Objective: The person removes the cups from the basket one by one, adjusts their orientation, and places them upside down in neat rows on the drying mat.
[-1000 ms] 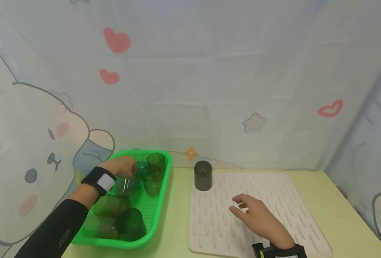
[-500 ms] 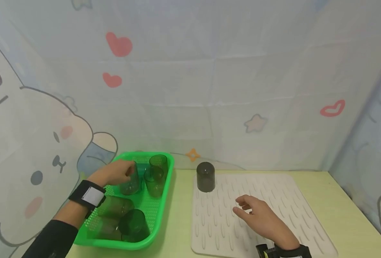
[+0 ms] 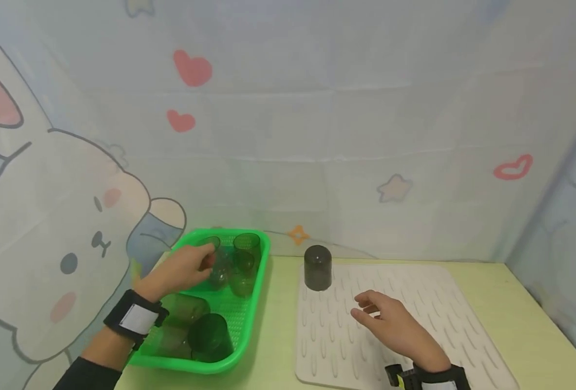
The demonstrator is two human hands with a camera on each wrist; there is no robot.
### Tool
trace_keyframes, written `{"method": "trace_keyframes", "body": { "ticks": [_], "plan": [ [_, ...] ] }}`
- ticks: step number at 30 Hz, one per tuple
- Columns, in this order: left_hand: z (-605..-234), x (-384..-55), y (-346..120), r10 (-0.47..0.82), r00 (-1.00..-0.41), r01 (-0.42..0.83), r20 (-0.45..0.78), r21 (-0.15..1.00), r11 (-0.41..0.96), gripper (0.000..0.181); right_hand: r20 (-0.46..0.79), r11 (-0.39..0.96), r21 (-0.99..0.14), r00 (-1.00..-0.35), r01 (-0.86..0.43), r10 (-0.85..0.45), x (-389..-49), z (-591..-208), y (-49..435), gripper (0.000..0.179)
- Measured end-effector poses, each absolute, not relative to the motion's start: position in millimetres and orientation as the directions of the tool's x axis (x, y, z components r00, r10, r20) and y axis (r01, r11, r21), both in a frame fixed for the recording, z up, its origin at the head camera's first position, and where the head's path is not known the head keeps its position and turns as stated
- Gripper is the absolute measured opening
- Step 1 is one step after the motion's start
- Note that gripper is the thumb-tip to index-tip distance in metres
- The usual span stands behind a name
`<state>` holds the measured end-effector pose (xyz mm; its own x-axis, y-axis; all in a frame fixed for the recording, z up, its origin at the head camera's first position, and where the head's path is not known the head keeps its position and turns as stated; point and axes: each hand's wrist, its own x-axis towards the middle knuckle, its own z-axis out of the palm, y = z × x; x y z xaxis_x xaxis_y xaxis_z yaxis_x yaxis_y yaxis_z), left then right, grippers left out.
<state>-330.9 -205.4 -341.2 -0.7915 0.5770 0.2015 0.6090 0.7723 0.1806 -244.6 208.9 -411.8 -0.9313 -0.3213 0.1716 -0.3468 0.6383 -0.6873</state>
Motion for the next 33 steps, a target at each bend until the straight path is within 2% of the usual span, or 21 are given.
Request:
{"method": "trace_keyframes", "body": {
  "ticks": [9,17,24,28,33],
  "plan": [
    [-351,-302,-165,0.560,-0.756,0.648,0.340,0.265,0.714,0.018,0.177,0.604,-0.715,-0.927,-0.352,-0.331,-249,-414,203,0.035],
    [-368,-285,-124,0.552,-0.745,0.667,0.374,0.382,0.640,0.012,0.229,0.597,-0.721,-0.934,-0.352,-0.274,-251,-419,202,0.038],
    [-384,-279,-90,0.548,-0.720,0.694,0.426,0.452,0.560,0.014,0.241,0.562,-0.761,-0.945,-0.325,-0.220,-257,-427,197,0.043],
    [-396,-277,-75,0.533,-0.714,0.699,0.455,0.504,0.507,0.014,0.229,0.480,-0.822,-0.949,-0.308,-0.217,-259,-432,193,0.046],
    [-408,-279,-57,0.524,-0.714,0.693,0.465,0.576,0.434,0.014,0.206,0.313,-0.911,-0.954,-0.269,-0.220,-262,-437,191,0.049]
  ]
}}
